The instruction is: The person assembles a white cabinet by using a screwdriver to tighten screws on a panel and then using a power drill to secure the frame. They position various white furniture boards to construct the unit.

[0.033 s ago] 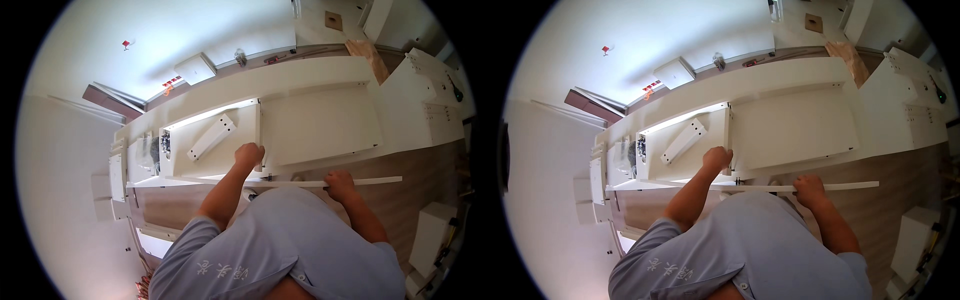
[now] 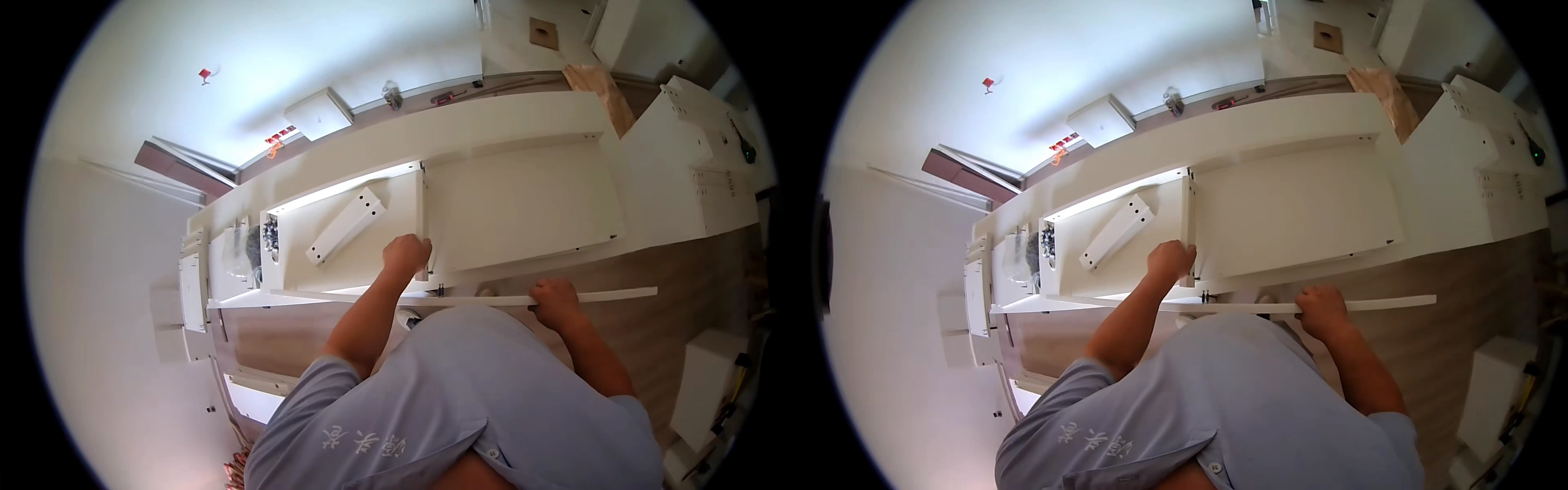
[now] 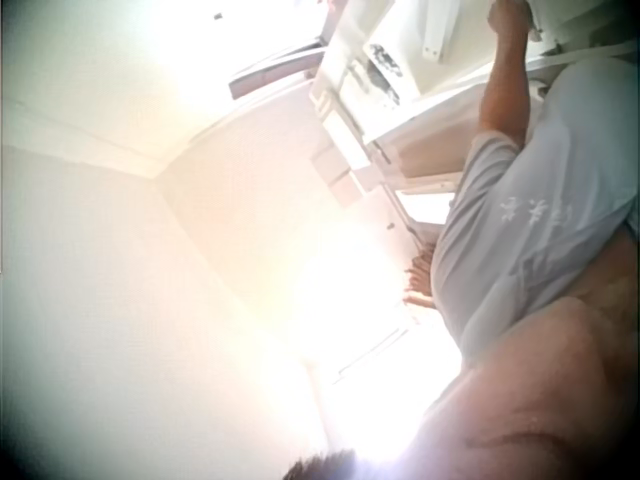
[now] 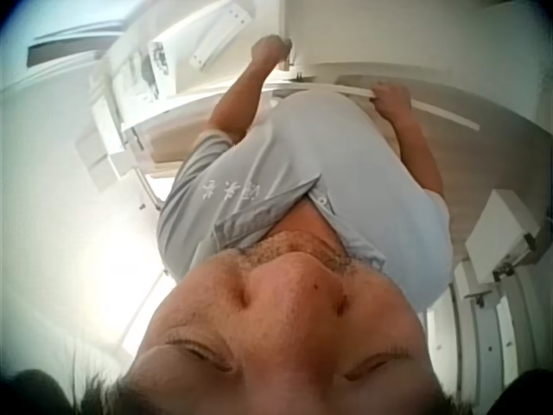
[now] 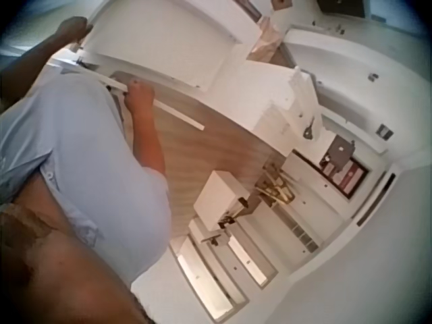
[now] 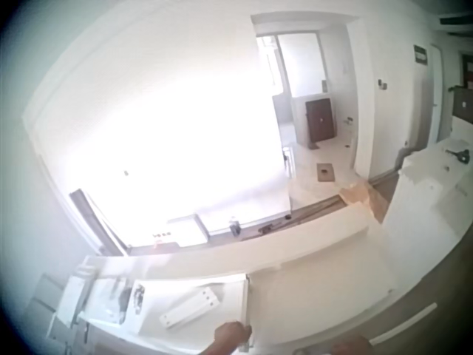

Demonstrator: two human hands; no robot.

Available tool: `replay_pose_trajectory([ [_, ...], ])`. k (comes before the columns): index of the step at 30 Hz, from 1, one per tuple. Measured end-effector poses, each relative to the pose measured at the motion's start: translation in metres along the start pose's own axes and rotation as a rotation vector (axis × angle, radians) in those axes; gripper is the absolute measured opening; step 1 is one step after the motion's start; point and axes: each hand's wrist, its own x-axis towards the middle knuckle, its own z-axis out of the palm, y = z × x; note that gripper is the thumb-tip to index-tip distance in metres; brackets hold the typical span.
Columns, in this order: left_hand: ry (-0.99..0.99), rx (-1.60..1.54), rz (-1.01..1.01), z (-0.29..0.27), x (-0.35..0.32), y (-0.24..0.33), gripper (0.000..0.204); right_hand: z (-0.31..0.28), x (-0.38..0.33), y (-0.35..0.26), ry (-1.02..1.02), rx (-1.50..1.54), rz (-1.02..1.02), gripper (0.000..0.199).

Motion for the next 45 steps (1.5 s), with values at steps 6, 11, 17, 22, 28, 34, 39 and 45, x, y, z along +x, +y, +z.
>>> replay_pose_trajectory([
  [6, -0.057, 0.019, -0.027, -0.01, -0.002, 0.005, 0.05, 0.009, -0.002, 0.001, -0.007, 0.023, 0.0, 0.02],
  [11, -0.065, 0.034, -0.022, -0.009, 0.01, 0.007, 0.057, 0.004, -0.002, -0.001, -0.022, 0.02, 0.005, 0.02],
  [17, -0.024, -0.006, -0.038, -0.01, 0.024, 0.022, 0.058, 0.018, -0.004, 0.001, -0.054, 0.018, 0.027, 0.019],
  [22, -0.027, -0.023, -0.032, -0.005, 0.032, 0.034, 0.057, 0.015, 0.001, 0.007, -0.039, -0.002, -0.011, 0.019],
  [28, -0.041, -0.061, -0.061, -0.024, 0.022, 0.033, 0.061, -0.006, 0.036, 0.018, 0.02, -0.01, -0.031, 0.02],
  [34, -0.057, -0.089, -0.065, -0.027, 0.021, 0.033, 0.061, -0.015, 0.055, 0.022, -0.044, -0.094, -0.083, 0.018],
  [39, -0.052, -0.082, -0.05, -0.022, 0.022, 0.031, 0.061, -0.024, 0.056, 0.018, -0.063, -0.109, -0.105, 0.019],
  [45, -0.052, -0.059, -0.03, -0.018, 0.026, 0.031, 0.059, 0.003, 0.061, 0.033, 0.061, -0.06, -0.143, 0.018],
])
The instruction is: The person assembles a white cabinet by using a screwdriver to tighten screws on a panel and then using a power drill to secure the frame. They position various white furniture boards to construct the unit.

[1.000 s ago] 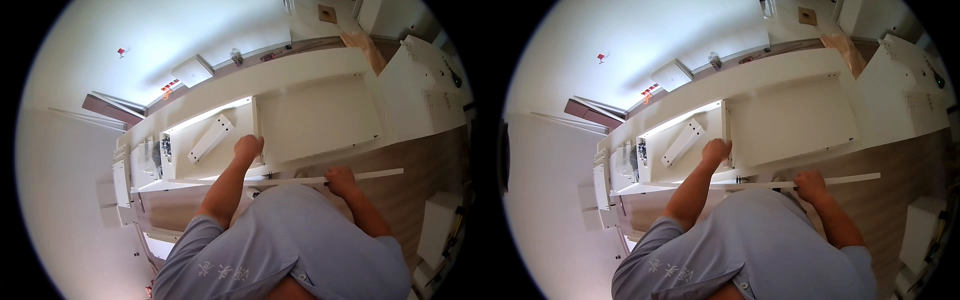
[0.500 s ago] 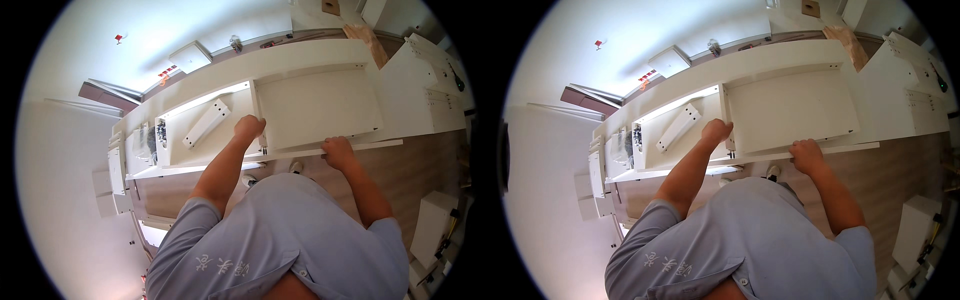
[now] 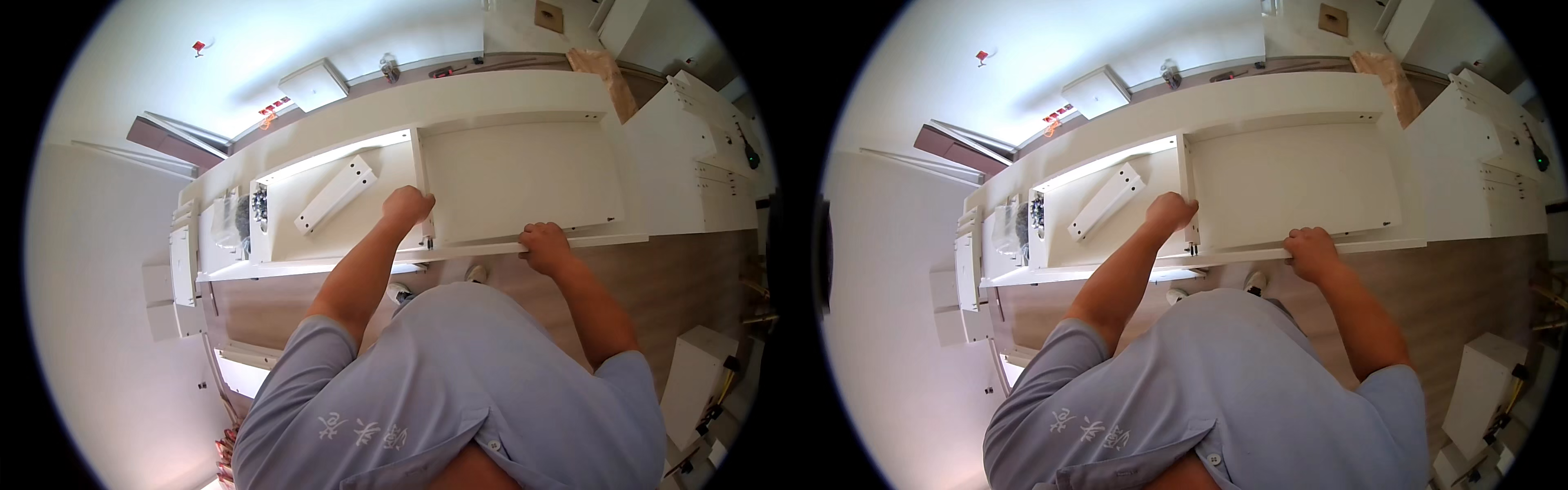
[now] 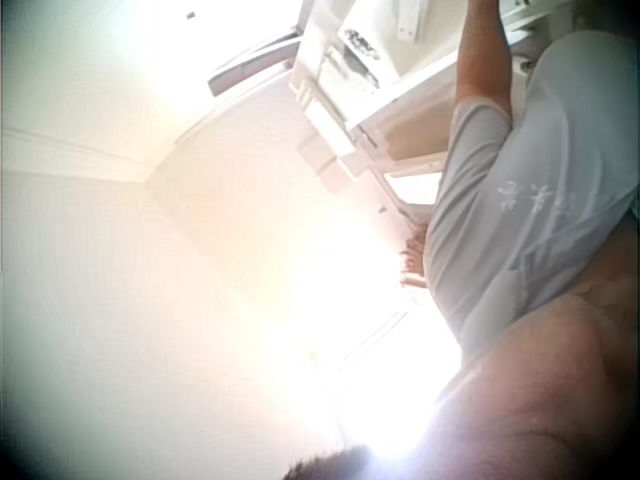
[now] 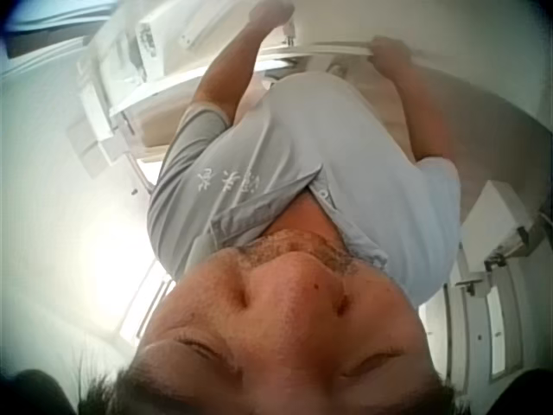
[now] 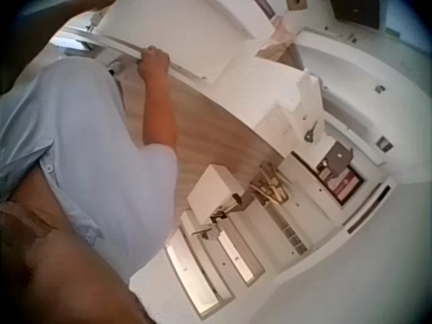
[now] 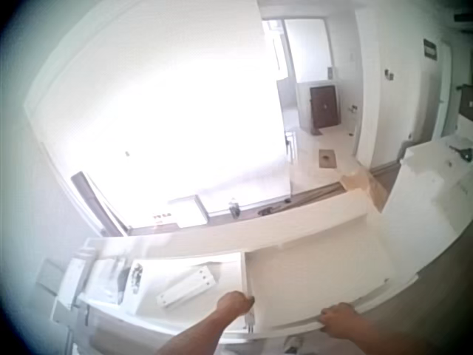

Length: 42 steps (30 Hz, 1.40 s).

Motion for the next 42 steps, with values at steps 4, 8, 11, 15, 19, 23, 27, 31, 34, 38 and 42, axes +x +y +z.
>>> replay_pose_trajectory([
  [4, -0.004, 0.043, 0.002, -0.01, -0.007, 0.003, 0.058, -0.02, 0.0, -0.008, -0.031, -0.004, 0.027, 0.019],
  [8, 0.012, 0.062, 0.022, -0.004, -0.004, 0.0, 0.055, -0.02, 0.005, -0.003, 0.007, 0.017, 0.02, 0.02],
  [11, 0.017, 0.063, 0.015, -0.005, -0.009, 0.003, 0.051, -0.021, 0.01, -0.001, -0.012, 0.004, 0.034, 0.02],
  [15, 0.009, 0.08, 0.02, -0.002, -0.008, 0.001, 0.054, -0.019, 0.011, 0.003, -0.004, 0.049, 0.016, 0.021],
  [19, -0.012, 0.05, 0.033, -0.015, -0.015, 0.009, 0.054, -0.017, 0.007, 0.0, 0.077, 0.063, 0.062, 0.02],
  [23, 0.07, 0.044, 0.03, 0.004, -0.011, 0.004, 0.053, -0.001, 0.014, 0.006, 0.088, 0.105, 0.116, 0.02],
  [27, 0.034, 0.031, 0.025, -0.003, -0.015, 0.003, 0.054, -0.014, 0.023, 0.007, 0.075, 0.092, 0.127, 0.021],
  [31, 0.012, 0.017, 0.027, -0.004, -0.014, 0.0, 0.056, -0.012, 0.021, 0.008, 0.129, 0.063, 0.088, 0.022],
  [34, 0.089, -0.052, 0.08, -0.004, -0.016, -0.014, 0.057, -0.026, 0.019, -0.002, 0.191, 0.094, 0.072, 0.021],
  [38, -0.088, -0.28, 0.273, -0.001, -0.033, -0.063, 0.058, -0.001, 0.017, 0.004, 0.295, 0.126, 0.067, 0.02],
  [42, -0.048, 0.166, 0.464, 0.017, -0.08, -0.116, 0.079, 0.011, 0.024, 0.01, 0.392, 0.142, 0.045, 0.021],
])
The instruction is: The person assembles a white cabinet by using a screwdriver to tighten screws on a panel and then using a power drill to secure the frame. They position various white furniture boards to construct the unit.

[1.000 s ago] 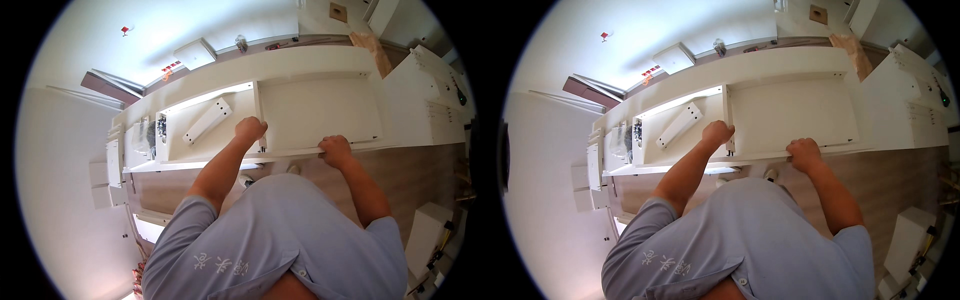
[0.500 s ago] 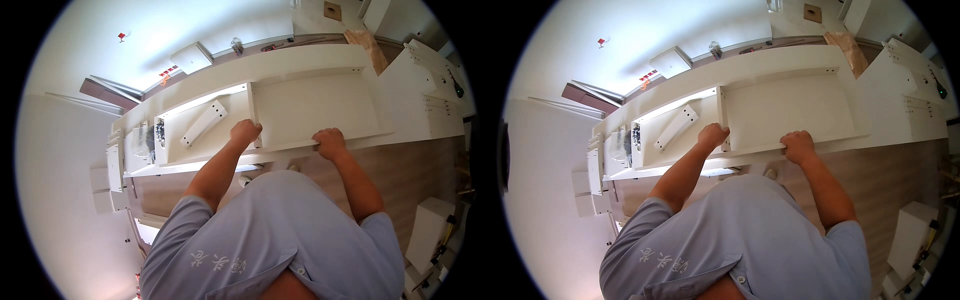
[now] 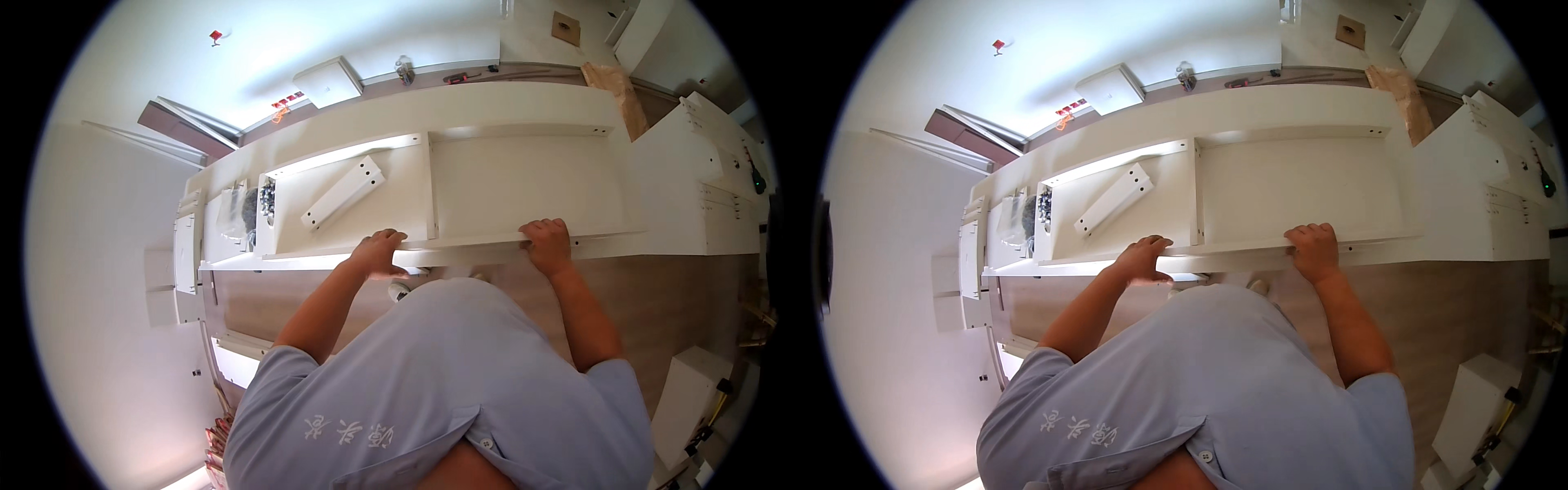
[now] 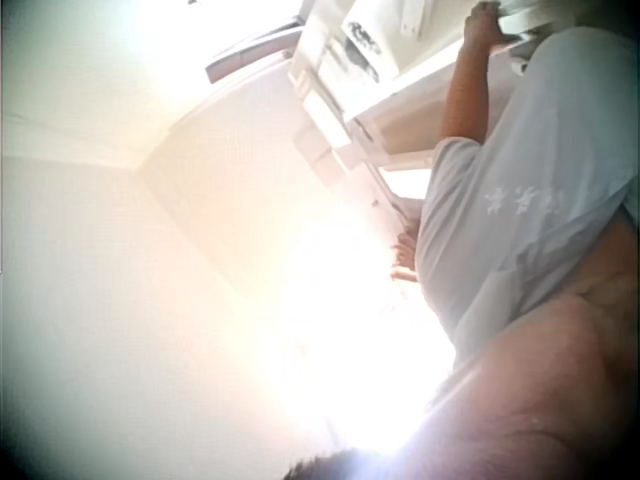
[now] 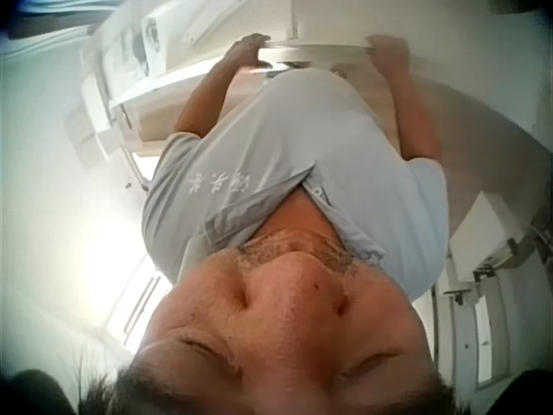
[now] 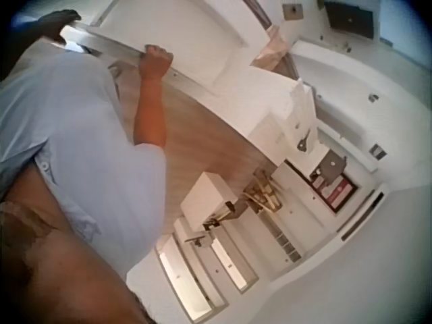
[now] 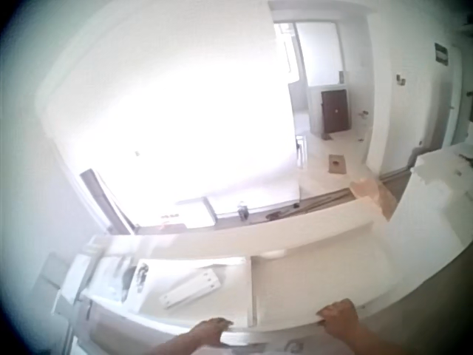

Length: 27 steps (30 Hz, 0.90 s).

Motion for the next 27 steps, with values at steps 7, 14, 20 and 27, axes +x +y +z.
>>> replay_pose_trajectory([
  [7, 0.284, 0.074, -0.076, 0.045, 0.01, -0.019, 0.044, 0.036, -0.008, 0.008, -0.079, -0.094, 0.035, 0.023],
  [14, 0.387, 0.086, -0.074, 0.064, 0.017, -0.025, 0.036, 0.04, -0.004, 0.002, -0.159, -0.147, 0.089, 0.024],
  [20, 0.355, 0.131, -0.068, 0.063, 0.016, -0.024, 0.034, 0.042, -0.006, 0.006, -0.093, -0.139, 0.037, 0.026],
  [27, 0.355, 0.146, -0.049, 0.064, 0.016, -0.029, 0.026, 0.052, -0.01, 0.001, -0.016, -0.149, 0.072, 0.03],
])
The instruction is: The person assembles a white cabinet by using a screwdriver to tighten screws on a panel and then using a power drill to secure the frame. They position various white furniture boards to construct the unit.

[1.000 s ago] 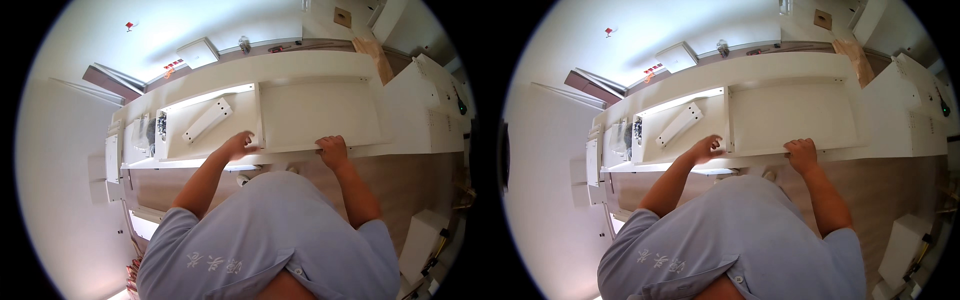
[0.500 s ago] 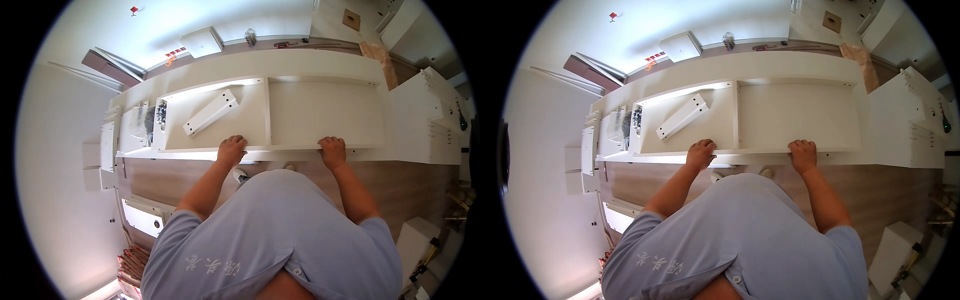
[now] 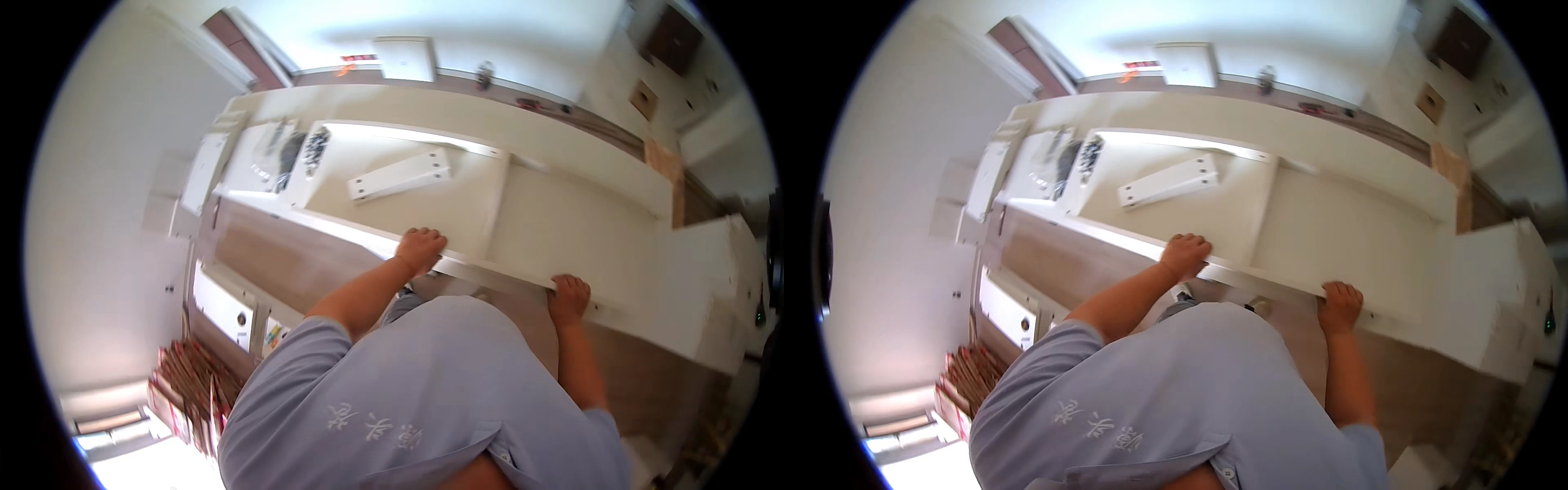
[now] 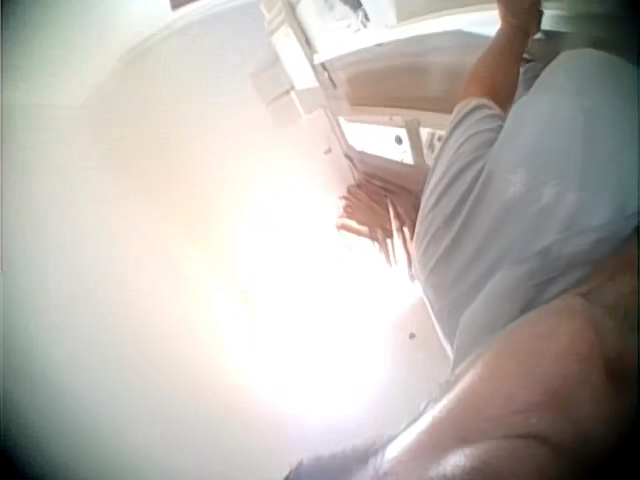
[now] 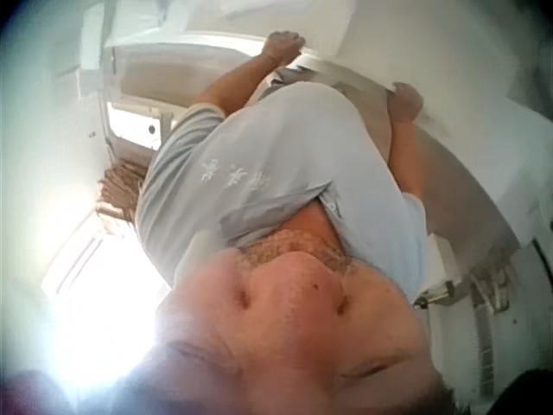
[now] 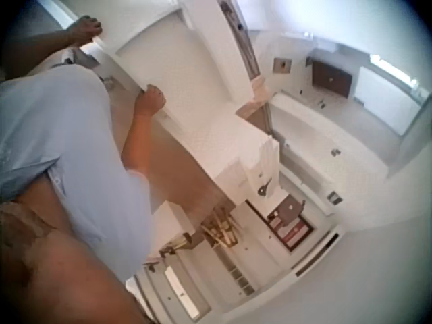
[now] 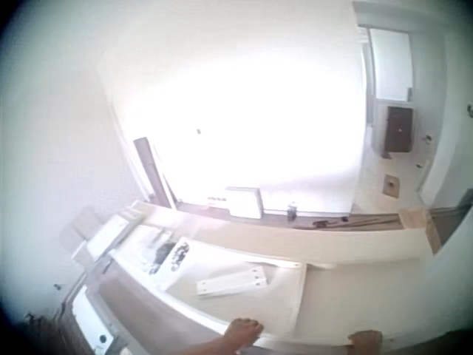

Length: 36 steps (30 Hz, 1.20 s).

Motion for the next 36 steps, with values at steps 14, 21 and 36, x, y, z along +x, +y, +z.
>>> replay_pose_trajectory([
  [14, -0.109, -0.047, 0.023, -0.008, -0.046, -0.115, 0.034, -0.003, 0.019, -0.06, -0.07, 0.156, 0.131, 0.04],
  [21, 0.099, -0.32, 0.127, -0.011, -0.12, -0.265, 0.041, 0.05, 0.07, -0.28, 0.065, 0.275, -0.162, 0.037],
  [36, 0.929, -1.435, -0.828, -0.028, -0.188, -0.702, 0.026, 0.133, 0.129, -0.478, -0.352, 0.033, -0.061, 0.048],
])
